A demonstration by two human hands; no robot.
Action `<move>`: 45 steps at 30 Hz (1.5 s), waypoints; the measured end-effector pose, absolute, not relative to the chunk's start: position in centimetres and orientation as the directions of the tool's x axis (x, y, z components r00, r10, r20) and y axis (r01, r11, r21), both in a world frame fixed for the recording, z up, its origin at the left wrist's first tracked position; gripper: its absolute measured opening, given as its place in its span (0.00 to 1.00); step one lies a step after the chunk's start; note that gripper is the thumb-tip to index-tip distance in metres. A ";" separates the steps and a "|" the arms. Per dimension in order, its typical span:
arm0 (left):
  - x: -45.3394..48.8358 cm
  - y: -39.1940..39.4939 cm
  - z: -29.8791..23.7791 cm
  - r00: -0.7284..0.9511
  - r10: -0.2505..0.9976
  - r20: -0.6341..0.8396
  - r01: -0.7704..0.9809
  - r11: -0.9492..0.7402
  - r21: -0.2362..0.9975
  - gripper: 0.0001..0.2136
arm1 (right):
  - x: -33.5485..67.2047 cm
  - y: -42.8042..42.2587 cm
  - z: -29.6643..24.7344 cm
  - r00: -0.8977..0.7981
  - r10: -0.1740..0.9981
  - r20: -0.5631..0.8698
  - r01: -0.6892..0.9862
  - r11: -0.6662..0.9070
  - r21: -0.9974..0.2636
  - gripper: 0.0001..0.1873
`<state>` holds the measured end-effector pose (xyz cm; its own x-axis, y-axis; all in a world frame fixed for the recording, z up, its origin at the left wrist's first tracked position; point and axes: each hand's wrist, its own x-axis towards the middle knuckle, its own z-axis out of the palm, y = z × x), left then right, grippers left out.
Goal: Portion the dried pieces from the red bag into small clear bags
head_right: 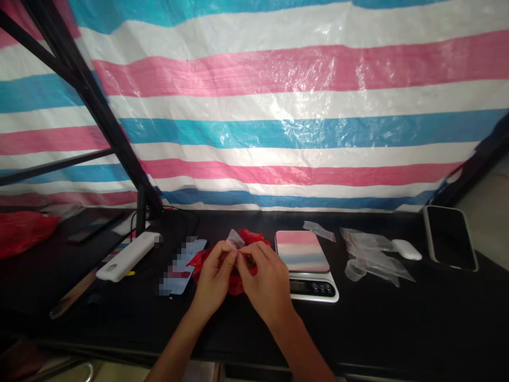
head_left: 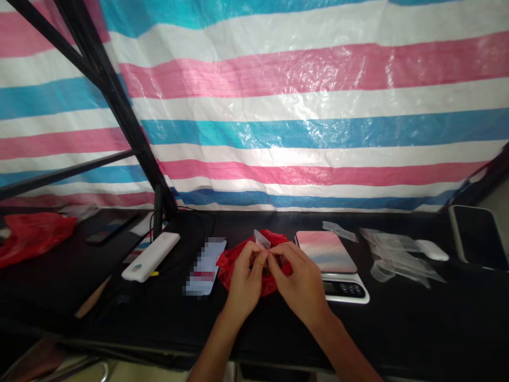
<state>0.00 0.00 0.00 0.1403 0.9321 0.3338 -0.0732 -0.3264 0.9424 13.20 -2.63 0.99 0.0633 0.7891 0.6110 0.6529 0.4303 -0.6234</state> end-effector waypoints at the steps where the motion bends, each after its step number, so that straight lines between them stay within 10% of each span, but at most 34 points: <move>1: -0.1 -0.1 0.0 0.159 0.927 0.341 -0.052 -0.337 0.940 0.12 | 13.0 -2.7 1.0 0.083 0.789 0.608 0.641 0.425 -0.639 0.06; 10: 0.4 -0.8 -0.3 0.176 0.908 0.379 0.103 -0.400 0.911 0.13 | 12.8 -2.1 0.9 0.410 0.660 0.629 0.645 0.278 -0.712 0.10; 21: -0.4 0.6 -0.4 0.010 0.994 0.110 -0.359 -0.099 0.928 0.15 | 12.2 -2.1 0.6 0.197 0.842 0.502 0.594 0.305 -0.745 0.22; 26: -0.8 0.2 -0.7 -0.203 0.948 0.246 0.041 -0.243 0.969 0.14 | 12.4 -1.3 0.1 0.252 0.854 0.454 0.423 0.325 -0.846 0.21; 32: -1.0 -0.3 -0.9 -0.110 0.864 0.492 0.444 -0.400 0.802 0.14 | 12.6 -1.5 0.0 0.212 0.791 0.574 0.675 0.306 -0.671 0.18; 45: -0.1 -0.3 -1.0 0.062 0.881 0.469 0.634 -0.398 0.664 0.27 | 12.8 -1.8 0.4 0.000 0.811 0.585 0.700 0.418 -0.579 0.24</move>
